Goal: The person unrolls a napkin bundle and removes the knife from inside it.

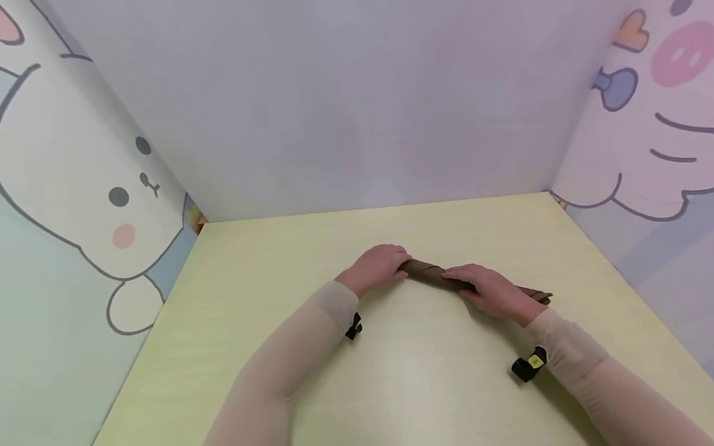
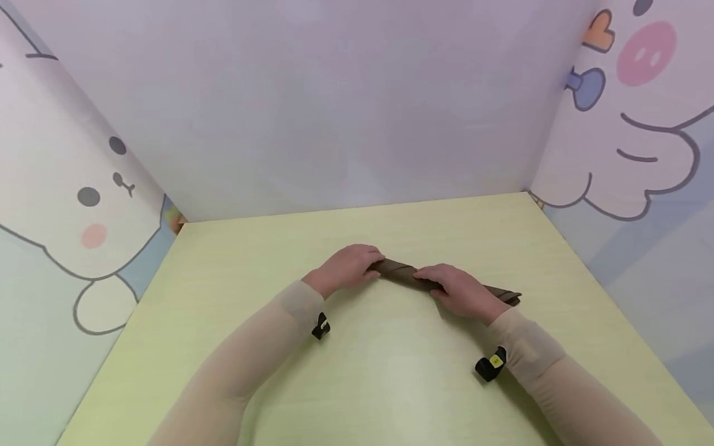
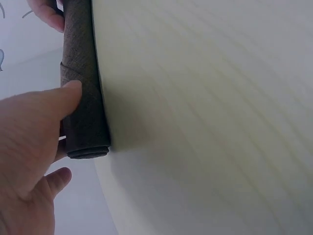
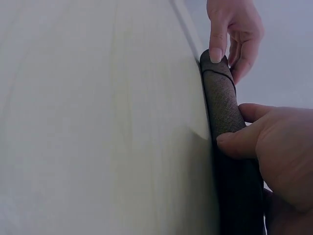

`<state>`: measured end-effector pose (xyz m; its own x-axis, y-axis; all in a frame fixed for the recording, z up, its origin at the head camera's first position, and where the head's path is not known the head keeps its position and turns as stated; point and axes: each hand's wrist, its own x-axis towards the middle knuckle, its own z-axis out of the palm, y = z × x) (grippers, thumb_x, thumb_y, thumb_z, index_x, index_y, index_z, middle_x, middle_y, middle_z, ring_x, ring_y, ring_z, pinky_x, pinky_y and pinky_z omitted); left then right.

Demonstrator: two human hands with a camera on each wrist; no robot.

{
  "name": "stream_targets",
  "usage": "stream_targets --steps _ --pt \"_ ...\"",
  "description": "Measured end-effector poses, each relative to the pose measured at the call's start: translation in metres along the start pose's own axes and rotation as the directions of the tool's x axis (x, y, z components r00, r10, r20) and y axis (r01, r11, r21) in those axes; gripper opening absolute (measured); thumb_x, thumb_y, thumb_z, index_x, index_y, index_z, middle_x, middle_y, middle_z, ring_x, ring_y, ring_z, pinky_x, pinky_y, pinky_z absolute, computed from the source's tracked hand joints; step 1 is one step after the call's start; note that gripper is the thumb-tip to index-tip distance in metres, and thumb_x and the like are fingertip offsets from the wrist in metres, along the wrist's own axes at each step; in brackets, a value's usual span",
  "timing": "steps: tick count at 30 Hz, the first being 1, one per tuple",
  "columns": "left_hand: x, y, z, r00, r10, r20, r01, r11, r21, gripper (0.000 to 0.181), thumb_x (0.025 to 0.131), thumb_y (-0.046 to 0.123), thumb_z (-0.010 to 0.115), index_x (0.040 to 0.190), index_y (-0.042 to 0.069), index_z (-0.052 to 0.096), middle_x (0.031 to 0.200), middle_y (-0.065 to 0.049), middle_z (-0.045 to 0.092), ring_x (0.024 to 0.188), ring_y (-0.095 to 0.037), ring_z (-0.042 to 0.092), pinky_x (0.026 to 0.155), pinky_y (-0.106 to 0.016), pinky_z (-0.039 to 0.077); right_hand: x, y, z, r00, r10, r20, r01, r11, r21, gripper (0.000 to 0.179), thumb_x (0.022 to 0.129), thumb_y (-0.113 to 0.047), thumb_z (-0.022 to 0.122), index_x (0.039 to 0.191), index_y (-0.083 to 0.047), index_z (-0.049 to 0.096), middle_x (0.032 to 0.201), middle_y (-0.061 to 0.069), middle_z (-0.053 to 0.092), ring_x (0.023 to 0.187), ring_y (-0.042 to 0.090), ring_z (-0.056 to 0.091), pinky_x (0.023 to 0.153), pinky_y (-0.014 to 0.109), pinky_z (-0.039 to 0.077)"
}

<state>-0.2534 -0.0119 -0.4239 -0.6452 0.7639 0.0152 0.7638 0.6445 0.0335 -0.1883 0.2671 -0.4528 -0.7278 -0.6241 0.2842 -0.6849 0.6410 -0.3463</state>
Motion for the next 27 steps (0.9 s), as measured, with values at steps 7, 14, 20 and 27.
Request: stream_targets --steps 7,14,20,27 --pt "-0.005 -0.002 0.001 1.0 0.008 -0.023 -0.009 0.999 -0.031 0.018 0.093 0.024 0.066 0.108 0.015 0.07 0.104 0.005 0.065 0.095 -0.012 0.06 0.088 -0.027 0.045 0.002 0.0 0.004 0.999 0.03 -0.012 -0.03 1.0 0.0 0.041 0.086 -0.006 0.072 0.125 -0.013 0.064 0.121 0.004 0.063 0.112 0.024 0.058 0.09 0.045 0.047" --pt "-0.014 -0.003 0.002 0.999 0.006 -0.036 -0.007 0.999 -0.041 0.019 0.092 0.024 0.067 0.108 0.015 0.071 0.101 0.005 0.065 0.092 -0.011 0.06 0.086 -0.027 0.047 0.005 0.0 0.002 0.998 0.065 -0.003 -0.065 0.998 -0.003 0.038 0.087 -0.012 0.073 0.124 -0.011 0.065 0.12 0.005 0.064 0.113 0.025 0.058 0.092 0.046 0.046" --pt "-0.023 -0.001 0.002 1.0 -0.008 -0.012 0.007 0.998 -0.066 0.026 0.092 0.028 0.068 0.114 0.014 0.07 0.101 0.005 0.065 0.094 -0.011 0.06 0.087 -0.027 0.046 0.005 -0.001 -0.002 0.995 0.101 -0.015 -0.101 0.995 -0.025 0.035 0.087 -0.02 0.074 0.12 -0.012 0.067 0.114 0.003 0.065 0.109 0.025 0.058 0.089 0.046 0.047" --pt "-0.033 0.007 0.001 1.0 0.01 0.013 -0.009 0.998 -0.063 0.03 0.091 0.033 0.068 0.114 0.014 0.07 0.1 0.005 0.063 0.09 -0.01 0.059 0.084 -0.026 0.047 0.0 0.002 -0.001 0.992 0.127 -0.019 -0.127 0.991 -0.048 0.035 0.085 -0.022 0.076 0.117 -0.01 0.069 0.112 0.005 0.066 0.107 0.026 0.059 0.089 0.045 0.048"
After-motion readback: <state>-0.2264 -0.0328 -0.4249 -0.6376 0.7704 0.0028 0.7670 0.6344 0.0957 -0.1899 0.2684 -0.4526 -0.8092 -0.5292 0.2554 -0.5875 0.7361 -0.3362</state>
